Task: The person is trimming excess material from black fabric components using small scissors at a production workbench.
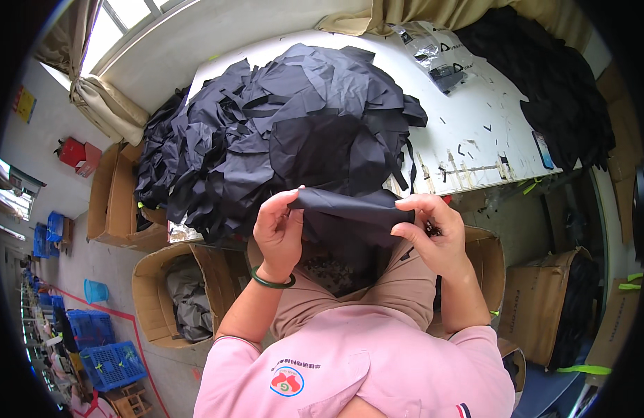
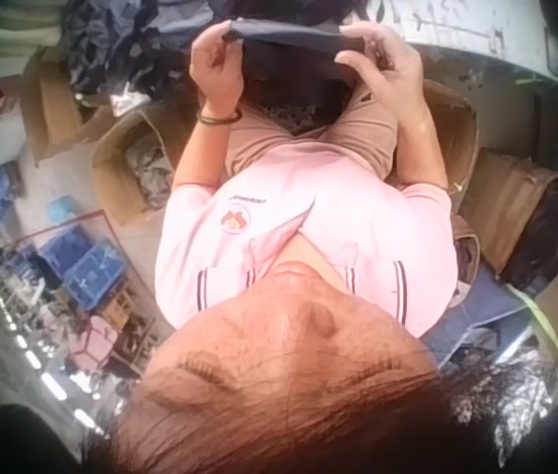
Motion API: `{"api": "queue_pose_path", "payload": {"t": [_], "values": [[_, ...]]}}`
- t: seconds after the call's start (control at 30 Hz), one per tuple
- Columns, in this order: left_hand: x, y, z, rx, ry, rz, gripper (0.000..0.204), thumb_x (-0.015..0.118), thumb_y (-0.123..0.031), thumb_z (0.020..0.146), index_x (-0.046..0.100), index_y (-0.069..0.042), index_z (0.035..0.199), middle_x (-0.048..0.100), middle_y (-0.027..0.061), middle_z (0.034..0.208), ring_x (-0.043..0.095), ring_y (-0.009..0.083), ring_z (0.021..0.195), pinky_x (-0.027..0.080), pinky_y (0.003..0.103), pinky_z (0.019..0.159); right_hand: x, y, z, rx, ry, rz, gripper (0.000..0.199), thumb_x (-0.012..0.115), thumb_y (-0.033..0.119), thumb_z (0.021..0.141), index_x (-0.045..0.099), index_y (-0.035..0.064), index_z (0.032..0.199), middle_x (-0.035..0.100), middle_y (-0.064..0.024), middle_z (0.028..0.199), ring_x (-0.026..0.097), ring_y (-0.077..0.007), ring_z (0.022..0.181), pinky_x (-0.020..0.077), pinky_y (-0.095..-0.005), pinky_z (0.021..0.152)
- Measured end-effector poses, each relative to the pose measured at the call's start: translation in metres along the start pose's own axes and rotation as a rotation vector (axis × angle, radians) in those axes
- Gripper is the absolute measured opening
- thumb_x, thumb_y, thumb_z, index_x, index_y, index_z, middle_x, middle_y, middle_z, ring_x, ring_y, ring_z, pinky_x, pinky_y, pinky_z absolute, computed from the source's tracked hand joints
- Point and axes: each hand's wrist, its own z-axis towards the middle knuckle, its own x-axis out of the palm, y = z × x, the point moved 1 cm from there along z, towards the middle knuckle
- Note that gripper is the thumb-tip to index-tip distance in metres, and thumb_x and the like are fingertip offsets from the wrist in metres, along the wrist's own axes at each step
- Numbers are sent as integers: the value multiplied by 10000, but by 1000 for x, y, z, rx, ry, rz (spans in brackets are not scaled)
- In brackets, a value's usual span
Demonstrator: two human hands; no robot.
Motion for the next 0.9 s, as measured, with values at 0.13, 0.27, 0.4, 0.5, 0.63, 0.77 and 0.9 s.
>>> {"api": "queue_pose_path", "payload": {"t": [0.13,0.27,0.4,0.5,0.63,0.77,0.9], "values": [[13,6,-8,-445,93,-471,399,479,148,855,547,-18,1211,627,62,1090,574,113,1025,428,253,936,0,7,-1,-33,16,-13,319,797,58,760,641,64,1039,665,6,875,347,-39,537,311,-203,494],[23,5,-25,-649,308,-474,539,526,40,892,371,-68,1398,534,55,1198,523,114,1087,399,256,974,-1,6,0,20,-20,8,294,784,47,769,644,55,1026,597,34,792,352,-27,558,293,-190,510],[30,5,-42,-724,354,-512,586,509,3,916,285,-95,1447,508,62,1212,491,115,1112,387,257,978,-4,1,-3,142,-116,84,260,763,21,780,644,50,1010,505,72,730,329,-15,572,265,-177,522],[31,2,-49,-618,415,-415,624,561,54,889,300,-90,1436,542,57,1171,508,113,1086,407,253,951,-3,-4,0,144,-186,105,231,750,8,793,640,44,994,497,83,747,325,-6,598,255,-170,532],[33,5,-54,-517,282,-337,638,568,143,871,308,-75,1412,597,83,1152,576,136,1034,453,249,910,-4,-7,2,145,-263,97,208,734,2,810,635,37,990,491,88,762,330,-1,621,263,-162,551],[22,-2,-41,-385,306,-424,686,570,126,874,252,-64,1451,571,156,1285,571,209,1164,450,320,984,-6,-18,6,179,-310,33,211,722,10,826,624,53,1008,429,97,717,324,-3,614,260,-163,555],[18,-17,-28,-211,340,-310,771,564,139,880,164,-64,1508,595,151,1227,582,172,1098,440,281,952,-4,-26,7,256,-248,25,223,720,22,834,609,67,1022,366,100,676,310,-9,599,247,-174,547]]}}
